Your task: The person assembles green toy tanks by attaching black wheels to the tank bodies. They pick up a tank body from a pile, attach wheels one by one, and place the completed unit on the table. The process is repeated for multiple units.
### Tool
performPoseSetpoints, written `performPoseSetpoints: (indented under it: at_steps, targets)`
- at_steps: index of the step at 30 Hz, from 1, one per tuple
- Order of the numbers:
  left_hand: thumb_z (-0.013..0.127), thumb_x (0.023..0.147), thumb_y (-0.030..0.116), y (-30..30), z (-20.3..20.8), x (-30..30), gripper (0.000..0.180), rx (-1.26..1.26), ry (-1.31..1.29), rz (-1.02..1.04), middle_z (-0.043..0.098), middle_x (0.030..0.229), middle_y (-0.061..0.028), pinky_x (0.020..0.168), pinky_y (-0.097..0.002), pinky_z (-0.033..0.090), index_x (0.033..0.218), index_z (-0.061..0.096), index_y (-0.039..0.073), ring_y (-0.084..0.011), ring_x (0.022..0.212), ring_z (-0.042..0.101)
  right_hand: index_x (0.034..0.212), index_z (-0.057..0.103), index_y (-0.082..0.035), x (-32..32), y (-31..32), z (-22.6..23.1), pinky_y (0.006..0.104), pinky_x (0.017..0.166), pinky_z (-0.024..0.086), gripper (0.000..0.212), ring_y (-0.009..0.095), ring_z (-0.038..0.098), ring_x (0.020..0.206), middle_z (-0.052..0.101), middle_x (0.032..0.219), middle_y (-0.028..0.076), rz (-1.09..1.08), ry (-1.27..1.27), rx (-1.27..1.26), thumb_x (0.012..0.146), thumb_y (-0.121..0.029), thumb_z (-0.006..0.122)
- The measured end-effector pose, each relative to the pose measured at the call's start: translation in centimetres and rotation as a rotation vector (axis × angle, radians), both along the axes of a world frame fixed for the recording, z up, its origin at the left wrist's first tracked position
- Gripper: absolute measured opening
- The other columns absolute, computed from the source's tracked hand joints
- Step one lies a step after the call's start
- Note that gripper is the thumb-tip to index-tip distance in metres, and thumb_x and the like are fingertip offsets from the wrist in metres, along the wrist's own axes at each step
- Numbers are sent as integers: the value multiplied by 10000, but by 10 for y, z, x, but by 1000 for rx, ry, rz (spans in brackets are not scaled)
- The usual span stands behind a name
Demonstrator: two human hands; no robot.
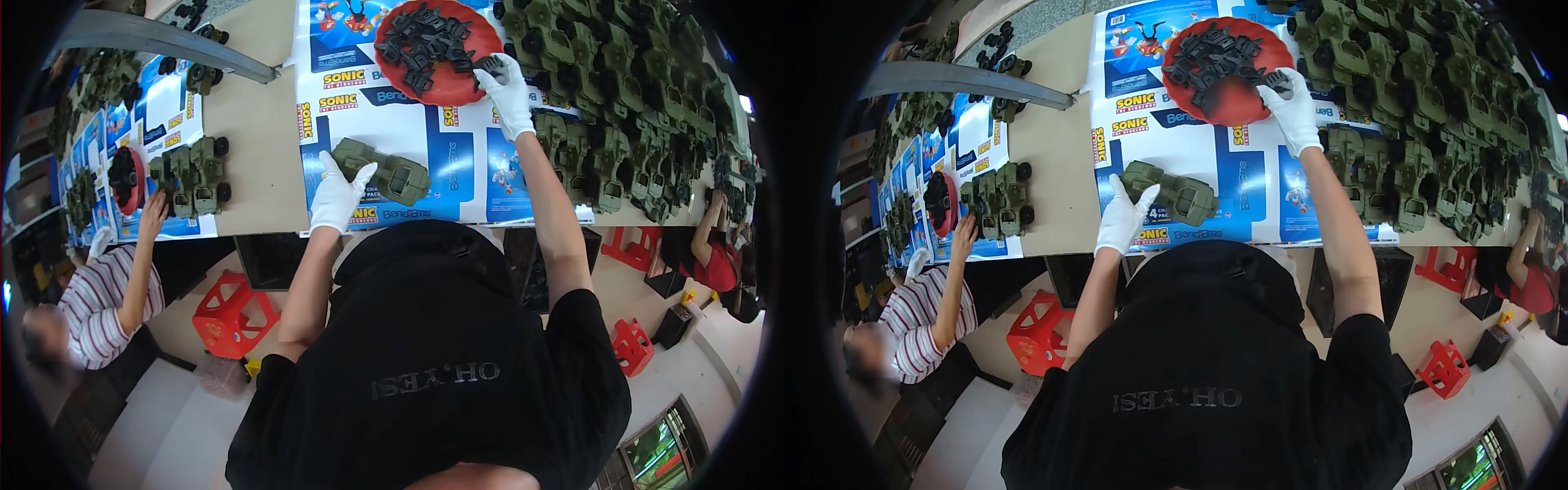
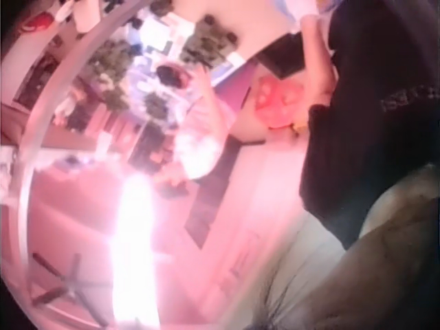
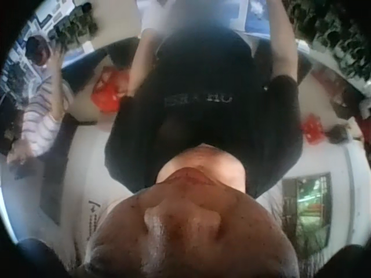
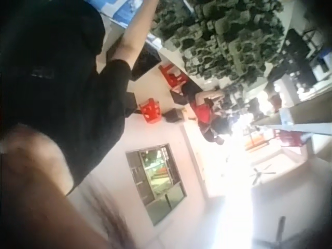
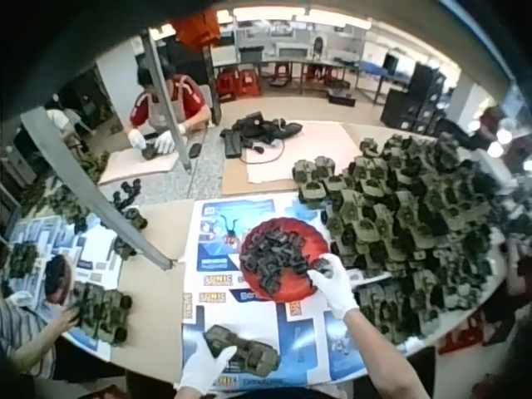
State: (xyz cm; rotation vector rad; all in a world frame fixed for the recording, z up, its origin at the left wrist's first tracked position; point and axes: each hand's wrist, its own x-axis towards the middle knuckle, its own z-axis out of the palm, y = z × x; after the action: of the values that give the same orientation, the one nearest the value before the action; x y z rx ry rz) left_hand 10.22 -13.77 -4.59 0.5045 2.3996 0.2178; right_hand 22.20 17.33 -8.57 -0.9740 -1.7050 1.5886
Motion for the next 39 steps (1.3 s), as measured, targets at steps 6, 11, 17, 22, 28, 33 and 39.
performPoseSetpoints:
  at_steps: [6,11,17,22,28,33,39]
  targets:
    - [646,852,442,46,-31,-30,899,246,117,-102,607,1165,-288,852,-452,508,1491,180,14,-426,1004,629,1259,554,-64,13,6,12,216,518,411,468,67,557,635,611,901,18,-33,91,-295,830,-89,740]
    - [812,692,352,64,-29,-33,1060,396,89,-221,524,1334,-234,935,-402,491,1503,200,50,-374,1147,580,1224,540,-33,45,-18,37,281,824,507,441,155,615,950,620,1086,72,144,302,-409,814,76,664]
    - [856,563,531,76,-22,-18,946,6,91,-208,690,1090,-161,886,-368,509,1312,528,54,-298,1024,661,1181,538,-31,76,-57,25,310,881,515,427,158,605,1019,626,1091,75,274,247,-508,802,148,615]
    - [835,607,525,72,-33,-24,828,-42,-21,-279,674,1107,-195,876,-403,512,1189,579,-5,-335,1028,652,1210,582,-100,98,-73,-47,303,934,482,447,211,617,1033,638,1129,71,303,-409,0,787,-22,705]
    - [831,621,516,56,-51,-23,852,36,-53,-282,669,1108,-208,898,-404,503,1231,551,-8,-345,1040,646,1207,585,-136,101,-74,-23,433,977,405,500,318,504,1184,536,1284,107,329,-772,749,745,-235,749]
    - [818,629,517,55,-36,-20,880,91,-70,-247,660,1162,-180,940,-367,481,1305,528,34,-317,1075,635,1236,550,-123,80,-75,-25,457,979,364,599,308,450,1242,487,1336,94,366,-776,924,726,-345,774]
    - [821,642,477,47,-35,-27,867,148,-173,-299,659,1156,-191,944,-363,475,1306,519,9,-313,1074,634,1232,555,-110,53,-61,-30,446,972,393,547,312,509,1164,563,1211,90,463,-706,1047,749,-286,743]
